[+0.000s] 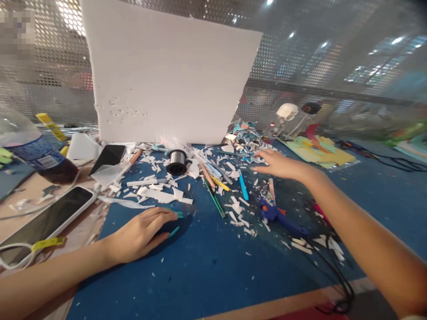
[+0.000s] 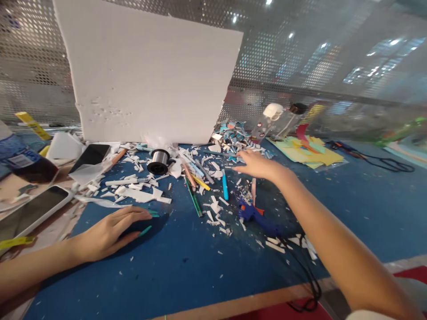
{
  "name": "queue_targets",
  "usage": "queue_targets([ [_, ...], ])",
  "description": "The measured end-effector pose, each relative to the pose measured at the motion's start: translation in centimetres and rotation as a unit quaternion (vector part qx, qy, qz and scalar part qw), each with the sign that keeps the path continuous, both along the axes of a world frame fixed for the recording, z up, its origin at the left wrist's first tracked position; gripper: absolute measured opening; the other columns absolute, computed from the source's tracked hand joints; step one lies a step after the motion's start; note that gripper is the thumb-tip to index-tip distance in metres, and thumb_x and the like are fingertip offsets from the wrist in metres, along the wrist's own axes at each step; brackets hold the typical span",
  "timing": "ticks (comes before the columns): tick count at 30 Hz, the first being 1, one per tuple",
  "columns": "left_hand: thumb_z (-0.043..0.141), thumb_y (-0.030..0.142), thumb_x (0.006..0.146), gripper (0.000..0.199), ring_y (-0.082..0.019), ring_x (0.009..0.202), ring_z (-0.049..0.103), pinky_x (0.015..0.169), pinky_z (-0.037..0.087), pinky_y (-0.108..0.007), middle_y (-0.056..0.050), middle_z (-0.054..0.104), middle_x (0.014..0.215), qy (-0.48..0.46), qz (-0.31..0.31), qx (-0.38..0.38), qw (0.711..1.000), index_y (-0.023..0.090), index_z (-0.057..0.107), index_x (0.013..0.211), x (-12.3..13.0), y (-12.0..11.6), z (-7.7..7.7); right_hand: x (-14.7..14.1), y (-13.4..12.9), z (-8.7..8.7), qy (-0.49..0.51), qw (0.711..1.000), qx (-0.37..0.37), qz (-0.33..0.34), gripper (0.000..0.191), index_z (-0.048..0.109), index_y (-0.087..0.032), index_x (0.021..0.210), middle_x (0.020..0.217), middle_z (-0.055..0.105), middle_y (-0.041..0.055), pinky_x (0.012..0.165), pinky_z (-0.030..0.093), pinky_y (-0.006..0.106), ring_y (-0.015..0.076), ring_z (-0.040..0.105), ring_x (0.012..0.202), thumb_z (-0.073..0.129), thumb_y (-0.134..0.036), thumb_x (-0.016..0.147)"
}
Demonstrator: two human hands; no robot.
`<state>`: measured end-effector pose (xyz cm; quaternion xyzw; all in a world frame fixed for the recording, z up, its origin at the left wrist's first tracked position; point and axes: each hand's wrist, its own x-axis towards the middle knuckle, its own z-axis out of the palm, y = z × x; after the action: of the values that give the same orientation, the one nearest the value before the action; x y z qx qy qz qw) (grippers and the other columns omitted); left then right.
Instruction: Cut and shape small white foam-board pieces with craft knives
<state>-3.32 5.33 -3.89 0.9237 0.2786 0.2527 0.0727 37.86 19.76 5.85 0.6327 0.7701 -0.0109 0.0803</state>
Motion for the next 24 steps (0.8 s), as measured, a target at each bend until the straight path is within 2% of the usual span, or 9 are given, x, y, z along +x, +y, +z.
queue_targets([
  [2,0.039,0.028,0.103,0.027,-0.019,0.105,0.066,0.089,0.058,-0.03,-0.011,0.069,0.109,-0.003,0.028,0.01,1.0,0.017,0.048,0.125,0.0,0.0,-0.5,-3.3,-3.9,0.0,0.024,0.999,0.013,0.045,0.055,0.049,-0.017,0.137,0.142,0.05,0.015,0.106,0.044,0.047,0.034,0.046,0.133,0.051,-0.049,0.092],
  [4,0.044,0.028,0.101,0.035,-0.027,0.116,0.061,0.096,0.055,-0.042,-0.016,0.066,0.117,-0.008,0.073,0.023,0.997,0.014,0.043,0.133,-0.1,0.1,-1.1,-6.7,-7.8,-0.6,0.066,0.99,0.05,0.116,0.052,0.05,-0.017,0.137,0.141,0.052,0.0146,0.108,0.043,0.051,0.0335,0.047,0.132,0.046,-0.047,0.094],
  [6,0.049,0.035,0.099,0.053,-0.04,0.133,0.046,0.102,0.045,-0.061,-0.023,0.055,0.136,0.001,0.128,0.03,0.991,0.012,0.034,0.144,-0.1,0.3,-1.7,-9.7,-10.9,-1.6,0.093,0.981,0.059,0.159,0.05,0.049,-0.016,0.139,0.14,0.053,0.0142,0.11,0.044,0.05,0.0312,0.049,0.132,0.044,-0.043,0.097],
  [8,0.049,0.047,0.097,0.067,-0.049,0.143,0.027,0.104,0.033,-0.074,-0.022,0.039,0.152,0.041,0.161,0.015,0.986,0.015,0.027,0.151,0.0,0.6,-2.0,-12.0,-12.6,-3.0,0.107,0.974,0.073,0.188,0.051,0.046,-0.015,0.142,0.149,0.045,0.0134,0.114,0.04,0.05,0.0309,0.04,0.14,0.044,-0.041,0.098],
  [10,0.044,0.054,0.097,0.07,-0.049,0.146,0.014,0.106,0.024,-0.077,-0.016,0.031,0.158,0.1,0.155,-0.024,0.983,0.022,0.023,0.155,0.0,0.9,-2.1,-13.3,-12.9,-4.4,0.112,0.964,0.072,0.229,0.059,0.032,-0.019,0.152,0.161,0.028,0.0092,0.116,0.037,0.05,0.0297,0.026,0.148,0.044,-0.042,0.099],
  [13,0.039,0.055,0.098,0.068,-0.041,0.15,0.01,0.113,0.02,-0.071,-0.007,0.026,0.161,0.15,0.112,-0.071,0.98,0.029,0.015,0.156,0.1,1.2,-1.7,-14.0,-11.7,-6.7,0.106,0.955,0.061,0.269,0.077,0.006,-0.023,0.158,0.165,0.01,0.0047,0.12,0.028,0.055,0.0296,0.006,0.152,0.047,-0.046,0.097],
  [16,0.039,0.055,0.098,0.067,-0.037,0.15,0.013,0.116,0.02,-0.065,-0.002,0.022,0.163,0.157,0.112,-0.074,0.978,0.034,0.011,0.156,0.1,1.2,-1.3,-14.2,-10.3,-8.7,0.106,0.96,0.042,0.257,0.079,-0.013,-0.028,0.155,0.165,0.005,0.0038,0.119,0.023,0.061,0.0289,0.004,0.152,0.038,-0.049,0.1],
  [21,0.036,0.052,0.099,0.065,-0.044,0.15,0.005,0.108,0.013,-0.079,-0.001,0.015,0.164,0.15,0.181,-0.049,0.971,0.034,0.01,0.156,0.4,0.7,-0.9,-14.0,-10.0,-10.0,0.127,0.963,0.027,0.237,0.067,-0.016,-0.035,0.153,0.164,0.005,0.0009,0.116,0.017,0.067,0.0278,0.009,0.151,0.024,-0.051,0.102],
  [24,0.038,0.053,0.098,0.062,-0.043,0.15,0.004,0.11,0.009,-0.077,0.001,0.02,0.163,0.143,0.218,-0.02,0.965,0.039,0.015,0.154,-0.3,0.3,-0.7,-13.5,-10.2,-10.0,0.136,0.964,0.055,0.22,0.066,-0.014,-0.036,0.153,0.164,0.008,0.0011,0.113,0.014,0.073,0.0303,0.008,0.151,0.024,-0.051,0.102],
])
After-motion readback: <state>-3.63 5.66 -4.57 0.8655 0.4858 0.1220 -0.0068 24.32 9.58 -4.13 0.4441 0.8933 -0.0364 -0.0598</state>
